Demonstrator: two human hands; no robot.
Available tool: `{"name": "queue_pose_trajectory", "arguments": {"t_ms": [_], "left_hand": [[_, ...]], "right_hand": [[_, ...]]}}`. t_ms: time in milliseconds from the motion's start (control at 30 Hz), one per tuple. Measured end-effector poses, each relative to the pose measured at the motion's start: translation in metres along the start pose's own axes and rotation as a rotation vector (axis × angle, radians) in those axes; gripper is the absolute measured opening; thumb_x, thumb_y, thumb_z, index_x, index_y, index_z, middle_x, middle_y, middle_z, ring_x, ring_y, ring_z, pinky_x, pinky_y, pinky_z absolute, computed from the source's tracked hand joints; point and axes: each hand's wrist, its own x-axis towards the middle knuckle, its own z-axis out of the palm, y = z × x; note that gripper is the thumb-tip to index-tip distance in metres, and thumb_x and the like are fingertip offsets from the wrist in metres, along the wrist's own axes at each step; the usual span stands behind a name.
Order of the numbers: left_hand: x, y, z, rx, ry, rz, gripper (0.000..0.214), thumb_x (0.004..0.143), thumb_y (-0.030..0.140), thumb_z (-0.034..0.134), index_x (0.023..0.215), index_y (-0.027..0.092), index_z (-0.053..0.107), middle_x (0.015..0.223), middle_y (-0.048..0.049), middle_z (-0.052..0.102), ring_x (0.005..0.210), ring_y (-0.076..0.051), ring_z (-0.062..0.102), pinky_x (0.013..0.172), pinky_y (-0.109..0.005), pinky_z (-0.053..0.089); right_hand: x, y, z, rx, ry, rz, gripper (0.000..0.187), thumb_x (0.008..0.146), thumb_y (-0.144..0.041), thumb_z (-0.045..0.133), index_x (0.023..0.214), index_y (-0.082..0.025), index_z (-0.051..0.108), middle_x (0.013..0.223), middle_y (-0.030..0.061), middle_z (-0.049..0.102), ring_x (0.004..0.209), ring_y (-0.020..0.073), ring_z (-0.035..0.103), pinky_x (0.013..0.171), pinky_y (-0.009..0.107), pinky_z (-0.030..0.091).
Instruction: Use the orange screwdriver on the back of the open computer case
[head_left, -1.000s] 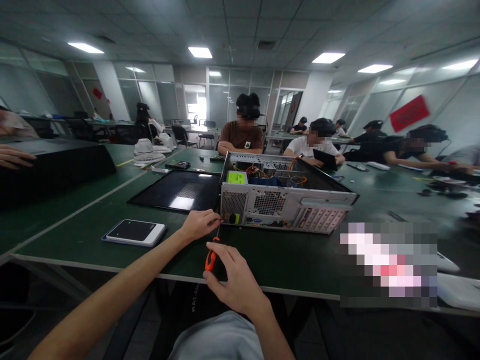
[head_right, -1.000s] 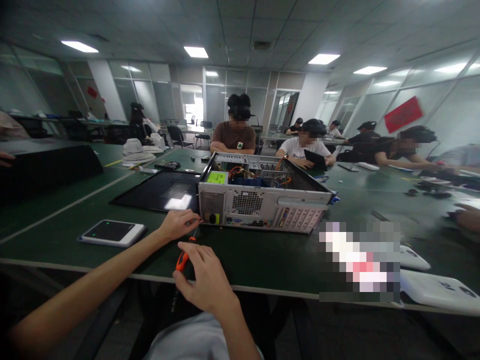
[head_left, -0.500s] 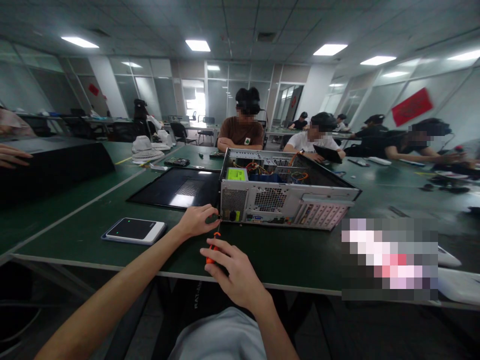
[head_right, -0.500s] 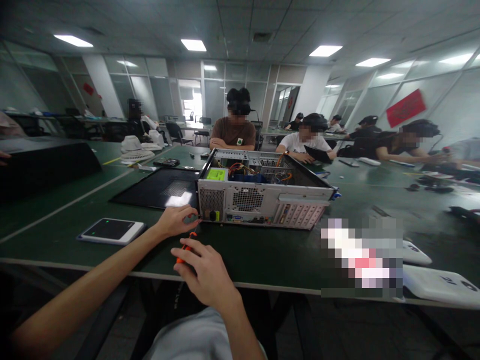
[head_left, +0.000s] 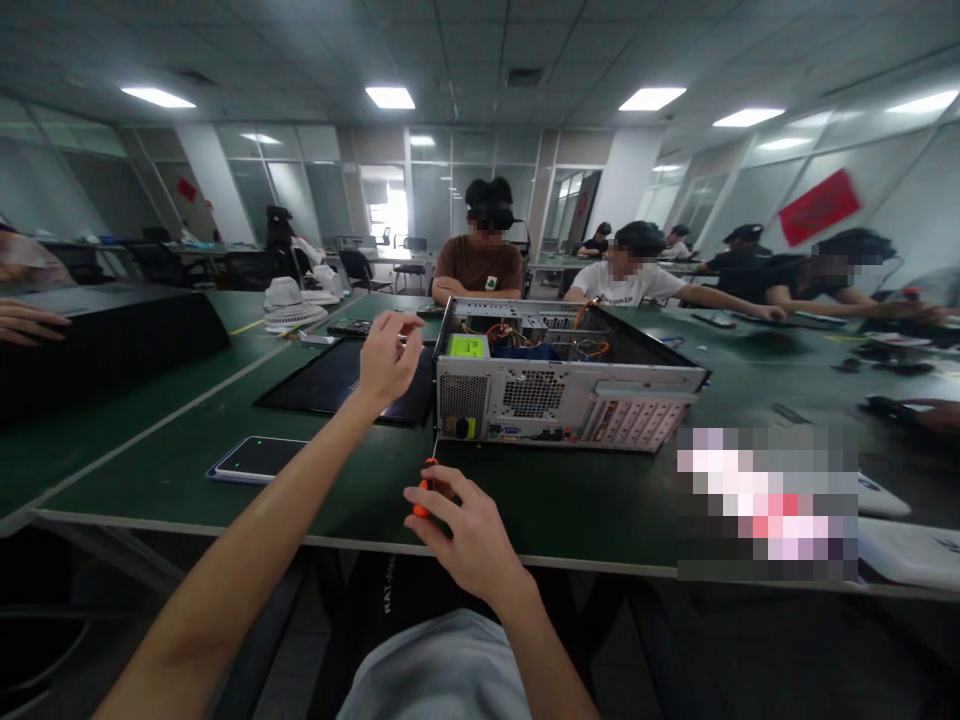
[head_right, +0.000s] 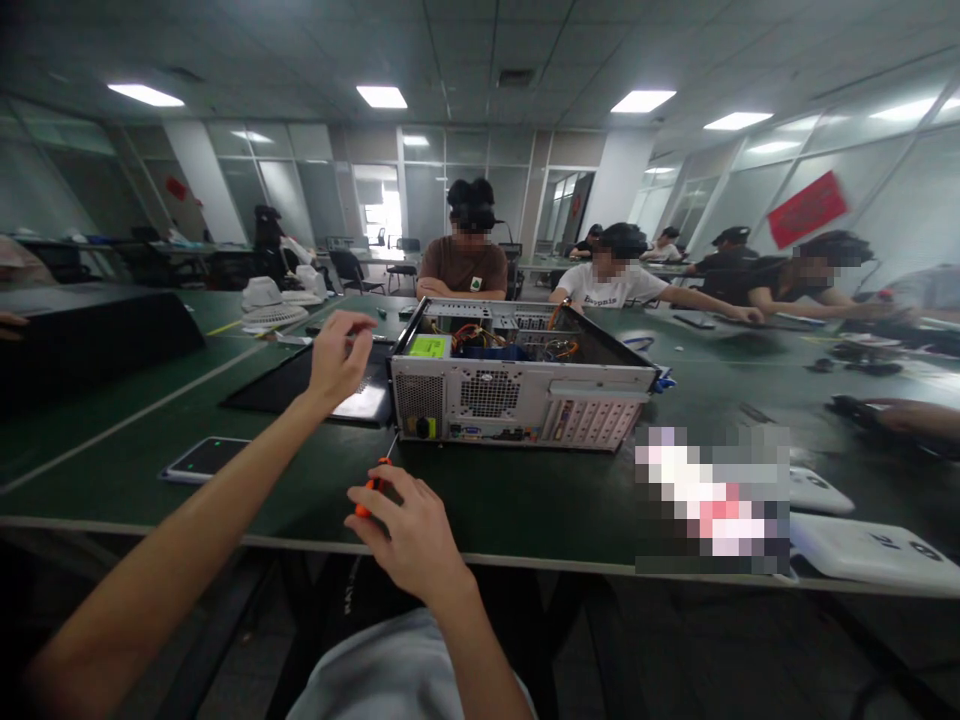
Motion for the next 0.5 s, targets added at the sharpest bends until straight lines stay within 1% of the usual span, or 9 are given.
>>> {"name": "queue_pose_trajectory", "arguments": {"t_ms": [33,100,133,200,267,333,400,433,500], "left_hand": [[0.015,0.006,0.006,-0.015,-0.004,-0.019,0.022,0.093,0.023,0.048,0.101,0.017,0.067,0.101,-0.0065,0.067,0.098,-0.02,0.06,0.075,-0.027,0.051],[0.041,0.016,0.023,-0.043,-0.046,-0.108,0.021,0.092,0.022,0.049,0.096,0.016,0.068,0.096,-0.0054,0.069,0.092,-0.019,0.061,0.082,-0.03,0.052],[0.051,0.02,0.032,-0.041,-0.085,-0.163,0.022,0.093,0.023,0.049,0.095,0.016,0.069,0.092,-0.0056,0.069,0.089,-0.019,0.062,0.084,-0.032,0.052],[0.064,0.027,0.049,0.025,-0.222,-0.204,0.02,0.092,0.027,0.055,0.093,0.016,0.072,0.095,-0.0081,0.072,0.092,-0.021,0.063,0.089,-0.037,0.052],[0.07,0.031,0.063,0.162,-0.367,-0.201,0.022,0.089,0.036,0.065,0.096,0.018,0.075,0.108,-0.0122,0.072,0.103,-0.027,0.063,0.095,-0.045,0.051],[0.074,0.031,0.072,0.276,-0.536,-0.193,0.035,0.086,0.048,0.07,0.104,0.019,0.076,0.12,-0.0155,0.07,0.112,-0.033,0.062,0.097,-0.05,0.05],[0.078,0.03,0.077,0.334,-0.7,-0.158,0.047,0.086,0.055,0.068,0.113,0.017,0.074,0.125,-0.0173,0.069,0.115,-0.034,0.063,0.097,-0.049,0.05],[0.08,0.03,0.078,0.346,-0.759,-0.133,0.05,0.087,0.057,0.066,0.117,0.016,0.074,0.125,-0.0177,0.07,0.115,-0.034,0.064,0.098,-0.047,0.05],[0.084,0.031,0.082,0.35,-0.812,-0.08,0.052,0.091,0.057,0.061,0.12,0.014,0.073,0.124,-0.0178,0.071,0.115,-0.032,0.065,0.098,-0.042,0.05]], "right_hand": [[0.0,0.0,0.0,0.019,-0.013,0.0,0.026,0.094,-0.034,0.071,0.119,-0.027,0.071,0.13,0.0092,0.069,0.11,0.0223,0.071,0.094,0.037,0.058],[0.002,0.001,0.002,0.06,-0.041,0.022,0.025,0.091,-0.036,0.075,0.113,-0.024,0.07,0.13,0.0097,0.07,0.113,0.0233,0.072,0.095,0.037,0.059],[0.003,0.001,0.003,0.07,-0.057,0.041,0.027,0.089,-0.037,0.077,0.111,-0.024,0.069,0.129,0.0097,0.071,0.114,0.0238,0.072,0.094,0.036,0.059],[0.007,0.002,0.004,0.061,-0.087,0.064,0.031,0.086,-0.038,0.081,0.11,-0.023,0.067,0.126,0.0093,0.072,0.113,0.0248,0.072,0.091,0.036,0.06],[0.013,0.002,0.006,0.022,-0.102,0.042,0.035,0.086,-0.038,0.08,0.115,-0.024,0.067,0.123,0.009,0.071,0.109,0.0245,0.072,0.088,0.035,0.06],[0.019,0.002,0.008,-0.009,-0.096,-0.019,0.033,0.09,-0.039,0.075,0.119,-0.025,0.068,0.121,0.0089,0.071,0.107,0.0233,0.072,0.089,0.035,0.06],[0.022,0.002,0.011,-0.013,-0.076,-0.067,0.029,0.092,-0.042,0.073,0.116,-0.025,0.071,0.121,0.0093,0.071,0.106,0.0236,0.073,0.091,0.036,0.059],[0.023,0.002,0.012,-0.006,-0.069,-0.075,0.029,0.092,-0.044,0.073,0.113,-0.024,0.072,0.121,0.0094,0.072,0.105,0.0241,0.073,0.092,0.037,0.059],[0.022,0.002,0.013,0.022,-0.063,-0.058,0.033,0.09,-0.047,0.075,0.11,-0.022,0.072,0.123,0.01,0.072,0.106,0.0255,0.073,0.092,0.038,0.06]]}}
